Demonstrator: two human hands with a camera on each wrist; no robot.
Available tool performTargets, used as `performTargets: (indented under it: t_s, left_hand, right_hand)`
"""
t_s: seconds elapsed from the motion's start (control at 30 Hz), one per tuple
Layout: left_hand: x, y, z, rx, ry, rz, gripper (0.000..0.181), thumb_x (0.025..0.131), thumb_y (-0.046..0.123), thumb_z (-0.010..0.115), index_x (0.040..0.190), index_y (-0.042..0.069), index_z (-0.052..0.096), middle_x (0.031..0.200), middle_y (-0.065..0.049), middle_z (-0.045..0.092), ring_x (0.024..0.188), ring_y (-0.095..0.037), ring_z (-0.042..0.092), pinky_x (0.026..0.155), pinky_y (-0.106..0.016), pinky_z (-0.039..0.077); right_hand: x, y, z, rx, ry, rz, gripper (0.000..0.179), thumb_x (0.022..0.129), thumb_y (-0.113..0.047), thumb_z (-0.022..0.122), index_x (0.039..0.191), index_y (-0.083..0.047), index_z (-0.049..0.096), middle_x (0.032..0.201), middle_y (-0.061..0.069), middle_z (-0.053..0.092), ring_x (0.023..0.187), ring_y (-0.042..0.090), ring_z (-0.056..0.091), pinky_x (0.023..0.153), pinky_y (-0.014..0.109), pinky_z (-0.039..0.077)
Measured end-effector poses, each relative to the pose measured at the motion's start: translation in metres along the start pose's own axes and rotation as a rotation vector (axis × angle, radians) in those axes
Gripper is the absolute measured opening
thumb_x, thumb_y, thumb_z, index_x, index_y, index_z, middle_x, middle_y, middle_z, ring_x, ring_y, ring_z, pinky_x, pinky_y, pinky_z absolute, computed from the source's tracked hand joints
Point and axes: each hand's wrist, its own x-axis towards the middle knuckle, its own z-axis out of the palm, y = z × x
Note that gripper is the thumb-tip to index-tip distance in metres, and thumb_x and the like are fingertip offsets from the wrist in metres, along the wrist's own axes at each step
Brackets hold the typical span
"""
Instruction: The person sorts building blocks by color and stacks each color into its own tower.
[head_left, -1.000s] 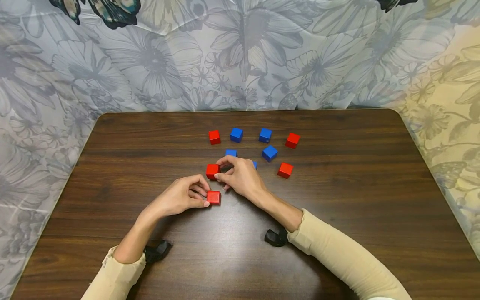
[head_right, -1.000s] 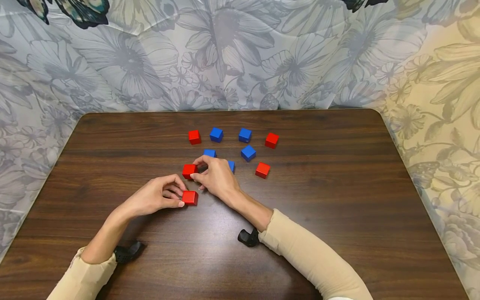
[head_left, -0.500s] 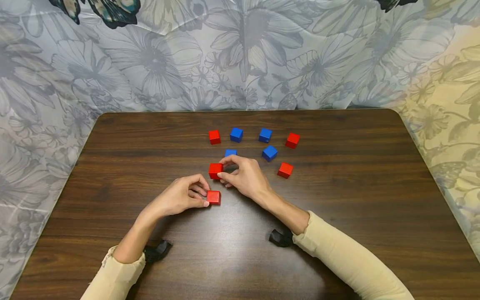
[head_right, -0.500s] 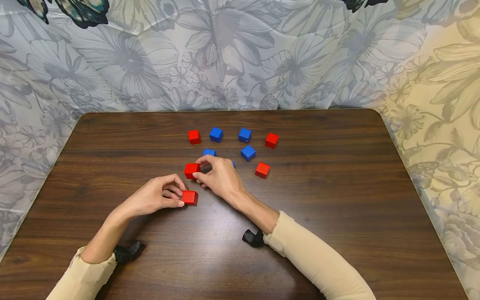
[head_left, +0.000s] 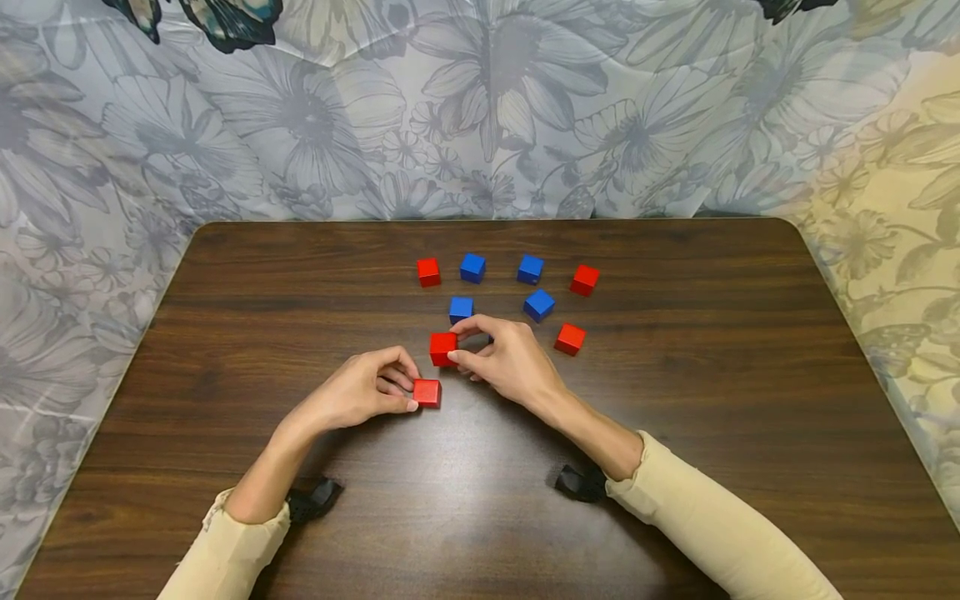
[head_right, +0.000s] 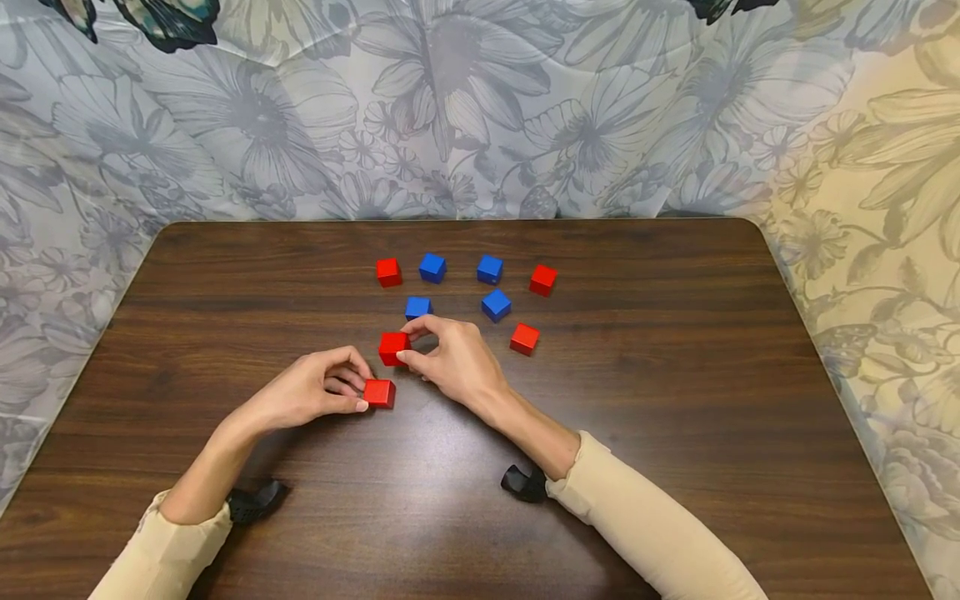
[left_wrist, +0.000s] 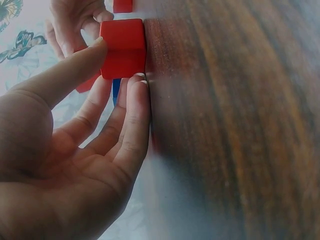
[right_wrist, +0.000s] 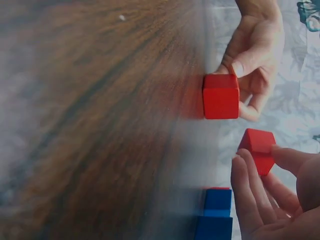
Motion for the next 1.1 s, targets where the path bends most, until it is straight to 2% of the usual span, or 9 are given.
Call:
performTargets:
  t_s: [0.2,0.53,0.7,1.1]
  left_hand:
    - [0.001,0.0,-0.001,0.001,-0.001,0.006,0.03,0.083,0.01,0.081,0.106,0.005,0.062,0.103,-0.01,0.068,0.091,-0.019,0.068,0.079,-0.028,0.057]
    - [0.0,0.002,0.0,0.018,-0.001,-0.009,0.029,0.083,0.009,0.082,0.104,0.009,0.062,0.101,-0.007,0.067,0.089,-0.017,0.068,0.079,-0.028,0.058]
    - [-0.001,0.002,0.001,0.023,0.004,0.0,0.029,0.083,0.009,0.082,0.104,0.008,0.062,0.101,-0.008,0.068,0.089,-0.017,0.068,0.079,-0.028,0.058]
    - [-0.001,0.0,0.001,0.035,0.003,0.019,0.03,0.084,0.01,0.081,0.105,0.006,0.061,0.102,-0.008,0.067,0.091,-0.018,0.068,0.079,-0.026,0.057]
  right_hand:
    - [-0.007,0.001,-0.006,-0.021,0.009,-0.007,0.027,0.089,-0.018,0.076,0.115,-0.016,0.069,0.081,-0.001,0.074,0.067,0.016,0.072,0.048,0.032,0.051]
    - [-0.018,0.002,-0.01,0.014,-0.013,-0.004,0.029,0.088,-0.015,0.078,0.115,-0.015,0.068,0.105,0.004,0.073,0.077,0.014,0.073,0.052,0.033,0.056]
    - [-0.023,0.002,-0.01,0.03,-0.03,0.003,0.029,0.087,-0.015,0.078,0.114,-0.016,0.068,0.111,0.002,0.071,0.08,0.009,0.073,0.059,0.03,0.058]
    - [-0.029,0.009,-0.011,-0.056,-0.038,-0.068,0.031,0.083,-0.014,0.083,0.111,-0.012,0.069,0.101,0.002,0.073,0.083,0.009,0.071,0.071,0.022,0.057]
